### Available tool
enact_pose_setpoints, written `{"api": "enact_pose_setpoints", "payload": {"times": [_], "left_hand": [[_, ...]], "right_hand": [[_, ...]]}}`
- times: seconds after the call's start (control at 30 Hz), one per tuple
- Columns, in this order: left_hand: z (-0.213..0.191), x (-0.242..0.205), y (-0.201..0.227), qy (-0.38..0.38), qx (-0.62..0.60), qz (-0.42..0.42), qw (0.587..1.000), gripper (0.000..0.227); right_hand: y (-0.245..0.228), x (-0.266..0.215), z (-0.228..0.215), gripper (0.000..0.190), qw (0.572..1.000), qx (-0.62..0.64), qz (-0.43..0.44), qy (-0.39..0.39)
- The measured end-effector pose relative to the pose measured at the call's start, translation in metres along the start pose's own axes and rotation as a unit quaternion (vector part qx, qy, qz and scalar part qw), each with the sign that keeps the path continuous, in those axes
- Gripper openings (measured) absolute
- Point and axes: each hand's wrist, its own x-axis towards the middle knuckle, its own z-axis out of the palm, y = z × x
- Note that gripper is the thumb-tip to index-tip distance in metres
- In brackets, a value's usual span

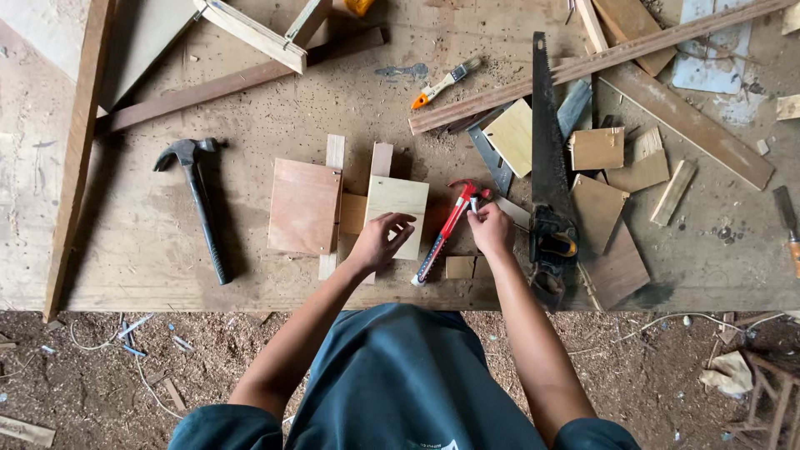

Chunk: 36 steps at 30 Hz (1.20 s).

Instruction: The person assembles small wooden pieces on a workbench, using a hammer to tap components together. They then measure and mark a small wood piece with a marker and triangle ruler, and cut it with a hand saw. The person handles various wood pieces and tools throughout the process.

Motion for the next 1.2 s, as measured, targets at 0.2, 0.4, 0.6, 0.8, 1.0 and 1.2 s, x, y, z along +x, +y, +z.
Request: {"api": "enact_pose_setpoints", "payload": {"times": [0.2, 0.4, 0.6, 0.8, 1.0, 1.2], "left_hand": [[0.0, 0.012, -0.005, 0.007, 0.015, 0.014, 1.0, 0.024], [0.025, 0.051, 0.013, 0.018, 0.039, 0.047, 0.998, 0.019], [0.058, 0.063, 0.011, -0.016, 0.009, 0.029, 0.999, 0.022], [0.068, 0.046, 0.018, 0.007, -0.013, 0.014, 1.0, 0.022], [0.064, 0.034, 0.027, 0.012, -0.02, -0.008, 1.0, 0.025], [0.068, 0.028, 0.024, 0.017, -0.016, -0.019, 1.0, 0.025]], "right_hand": [[0.0, 0.018, -0.001, 0.031, 0.998, 0.037, 0.042, -0.017], [-0.023, 0.045, -0.006, 0.025, 0.996, 0.016, -0.071, 0.045], [-0.015, 0.09, -0.013, 0.039, 0.965, -0.153, -0.206, 0.054], [-0.029, 0.142, 0.011, 0.044, 0.935, -0.266, -0.234, 0.019], [-0.014, 0.169, 0.034, 0.038, 0.9, -0.364, -0.218, -0.1], [-0.015, 0.175, -0.031, 0.029, 0.911, -0.33, -0.246, 0.026]]}}
